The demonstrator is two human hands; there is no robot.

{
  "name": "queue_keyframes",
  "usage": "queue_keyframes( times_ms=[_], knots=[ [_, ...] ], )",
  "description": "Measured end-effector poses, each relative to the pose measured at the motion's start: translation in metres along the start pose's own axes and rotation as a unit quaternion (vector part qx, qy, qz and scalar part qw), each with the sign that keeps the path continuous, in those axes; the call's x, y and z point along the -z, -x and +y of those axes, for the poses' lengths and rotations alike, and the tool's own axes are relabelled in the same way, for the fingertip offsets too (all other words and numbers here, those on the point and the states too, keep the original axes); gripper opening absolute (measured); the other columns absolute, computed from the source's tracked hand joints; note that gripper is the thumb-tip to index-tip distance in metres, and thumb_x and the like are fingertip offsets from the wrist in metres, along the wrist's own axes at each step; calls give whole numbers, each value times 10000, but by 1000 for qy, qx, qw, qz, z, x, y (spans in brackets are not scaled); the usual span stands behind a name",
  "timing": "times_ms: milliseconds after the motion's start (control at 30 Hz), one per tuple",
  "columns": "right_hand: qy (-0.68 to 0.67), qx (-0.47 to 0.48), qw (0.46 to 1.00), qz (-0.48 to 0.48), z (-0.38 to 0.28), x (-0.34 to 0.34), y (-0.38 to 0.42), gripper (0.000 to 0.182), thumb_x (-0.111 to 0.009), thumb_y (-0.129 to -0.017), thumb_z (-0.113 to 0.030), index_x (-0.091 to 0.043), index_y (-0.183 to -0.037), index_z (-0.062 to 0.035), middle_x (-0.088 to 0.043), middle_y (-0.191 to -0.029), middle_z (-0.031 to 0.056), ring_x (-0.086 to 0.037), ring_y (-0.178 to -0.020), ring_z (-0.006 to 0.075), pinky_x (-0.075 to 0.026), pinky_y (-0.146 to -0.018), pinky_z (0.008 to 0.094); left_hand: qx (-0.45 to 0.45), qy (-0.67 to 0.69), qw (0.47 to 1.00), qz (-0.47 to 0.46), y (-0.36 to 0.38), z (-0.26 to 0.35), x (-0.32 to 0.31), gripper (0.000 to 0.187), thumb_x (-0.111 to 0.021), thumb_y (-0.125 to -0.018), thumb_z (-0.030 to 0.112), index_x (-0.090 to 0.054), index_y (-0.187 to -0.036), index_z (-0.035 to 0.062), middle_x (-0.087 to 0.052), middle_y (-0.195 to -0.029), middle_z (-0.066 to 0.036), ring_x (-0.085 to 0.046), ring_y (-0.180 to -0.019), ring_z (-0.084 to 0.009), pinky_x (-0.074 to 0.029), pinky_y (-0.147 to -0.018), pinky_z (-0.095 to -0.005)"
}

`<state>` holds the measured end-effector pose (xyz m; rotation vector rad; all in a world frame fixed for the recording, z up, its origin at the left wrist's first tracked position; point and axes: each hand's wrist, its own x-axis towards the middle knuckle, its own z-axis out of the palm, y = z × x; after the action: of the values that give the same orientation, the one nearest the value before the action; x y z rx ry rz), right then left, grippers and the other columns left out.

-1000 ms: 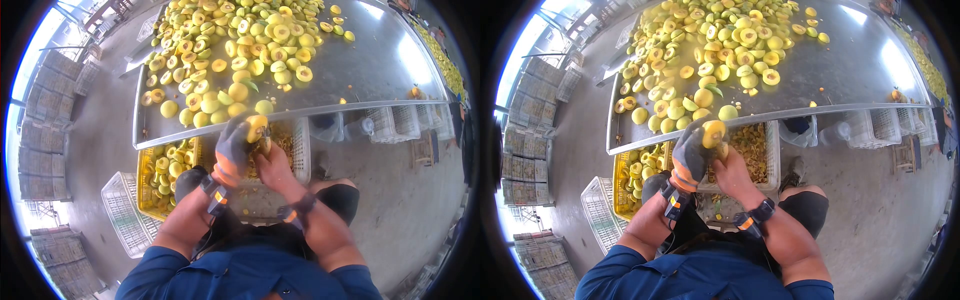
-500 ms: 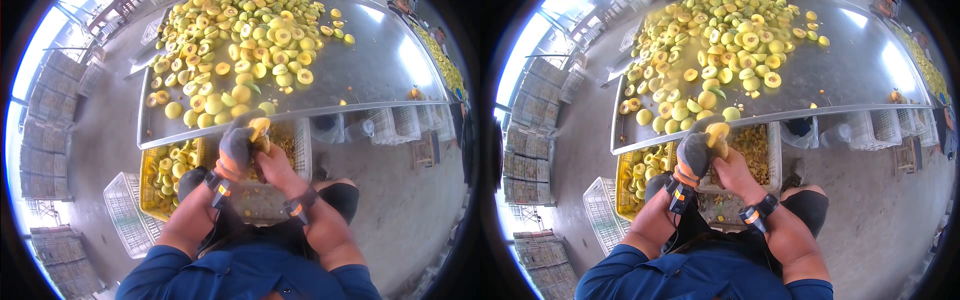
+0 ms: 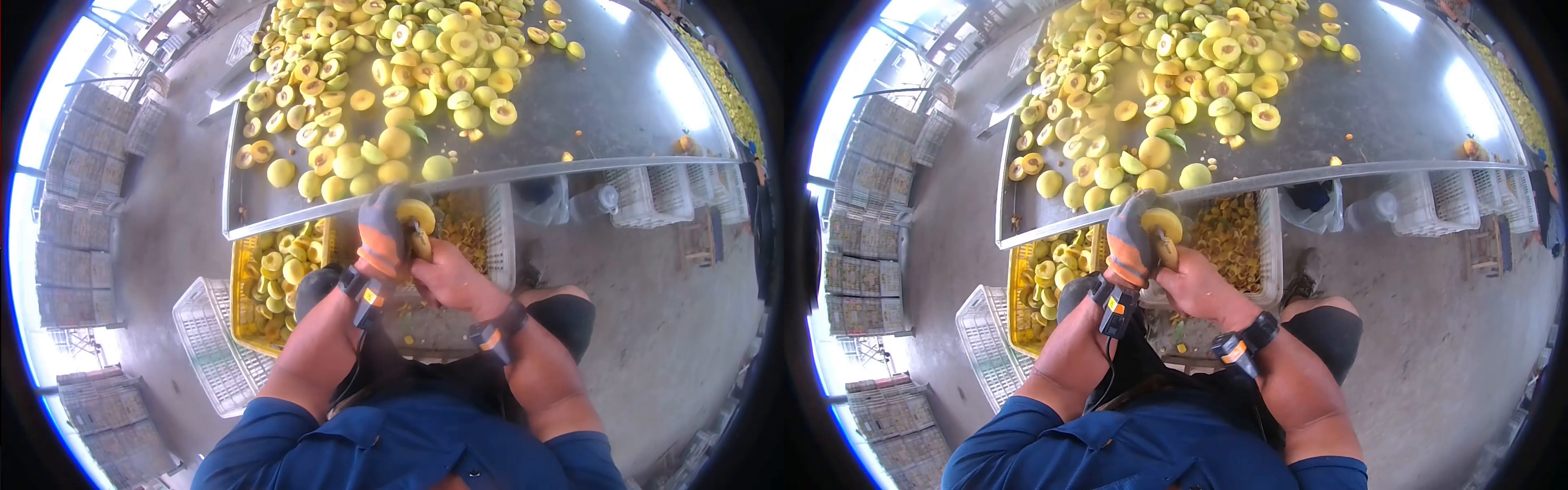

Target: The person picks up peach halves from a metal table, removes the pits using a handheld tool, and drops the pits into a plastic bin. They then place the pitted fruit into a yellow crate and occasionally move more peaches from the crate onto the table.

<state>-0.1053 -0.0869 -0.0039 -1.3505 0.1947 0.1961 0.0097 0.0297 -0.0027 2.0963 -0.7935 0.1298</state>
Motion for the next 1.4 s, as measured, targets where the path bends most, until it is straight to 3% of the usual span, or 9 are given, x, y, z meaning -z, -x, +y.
queue_keyframes(
  times_ms=[200, 433, 600, 700, 733, 867, 1067, 1133, 1400],
  knots=[
    [40, 8, 999, -22, 6, 0, 7, 182, -574, -1028, -141, -678, -1060, 5, -633, -748, 87, -591, -563, 186, -454, -522, 345, -60, 60, 996, 10, -3, 2, 0, 204, -684, -854, 24, -734, -1048, -15, -749, -980, -169, -744, -922, -355, -598, -834, -417],
    [163, 77, 984, -15, 12, 1, 17, 264, -638, -947, -168, -684, -1101, 41, -728, -972, 277, -678, -903, 460, -534, -836, 483, -114, 124, 984, -65, 3, -16, -11, 147, -608, -982, 9, -753, -1001, 23, -745, -960, -126, -748, -885, -250, -596, -805, -349],
    [124, -69, 989, -27, -1, 6, 27, 251, -649, -950, -169, -680, -1089, 37, -714, -859, 220, -694, -784, 362, -537, -739, 463, 51, 175, 983, -15, 2, -7, 1, 278, -575, -1065, 40, -605, -1336, -15, -759, -1200, -127, -749, -1066, -239, -621, -923, -348],
    [76, -116, 990, -2, -8, 11, 31, 219, -639, -973, -172, -672, -1035, 35, -673, -758, 137, -642, -616, 246, -502, -596, 413, 148, 471, 869, 38, 1, -47, -18, 345, -644, -1037, 30, -559, -1367, -22, -747, -1247, -140, -743, -1100, -238, -628, -948, -357],
    [54, -136, 989, 5, -12, 12, 32, 212, -634, -981, -174, -669, -1014, 33, -655, -727, 106, -616, -561, 205, -484, -548, 394, 40, 236, 971, 21, 1, -57, -15, 411, -714, -985, -11, -554, -1364, -24, -738, -1277, -150, -738, -1121, -236, -631, -962, -368],
    [51, -86, 993, 68, 11, 10, 16, 204, -650, -988, -185, -666, -973, 19, -631, -712, 71, -558, -501, 164, -435, -492, 369, -26, 133, 991, 13, 7, -57, 13, 442, -752, -958, -25, -568, -1359, -18, -730, -1293, -153, -734, -1128, -243, -630, -958, -379],
    [71, -11, 996, 61, 21, 3, 18, 202, -665, -988, -195, -635, -965, 4, -593, -712, 37, -533, -514, 149, -420, -493, 360, 159, 252, 952, 64, 61, -87, 117, 422, -743, -914, -21, -681, -1327, 38, -768, -1156, -104, -745, -1074, -227, -598, -931, -341],
    [39, -59, 996, 53, 9, 1, 23, 199, -665, -995, -193, -608, -978, -3, -557, -694, 16, -509, -506, 124, -411, -485, 337, 19, -115, 993, 14, 93, -115, 153, 445, -767, -915, 38, -672, -1350, 49, -762, -1172, -104, -742, -1100, -236, -608, -929, -356],
    [59, -50, 996, 41, 14, -3, 16, 210, -659, -998, -200, -594, -956, -5, -559, -662, 8, -503, -488, 113, -410, -478, 324, 389, -34, 918, 63, 157, -295, 202, 333, -676, -1013, 103, -687, -1343, 58, -719, -1257, -111, -761, -999, -284, -693, -759, -423]
  ],
)
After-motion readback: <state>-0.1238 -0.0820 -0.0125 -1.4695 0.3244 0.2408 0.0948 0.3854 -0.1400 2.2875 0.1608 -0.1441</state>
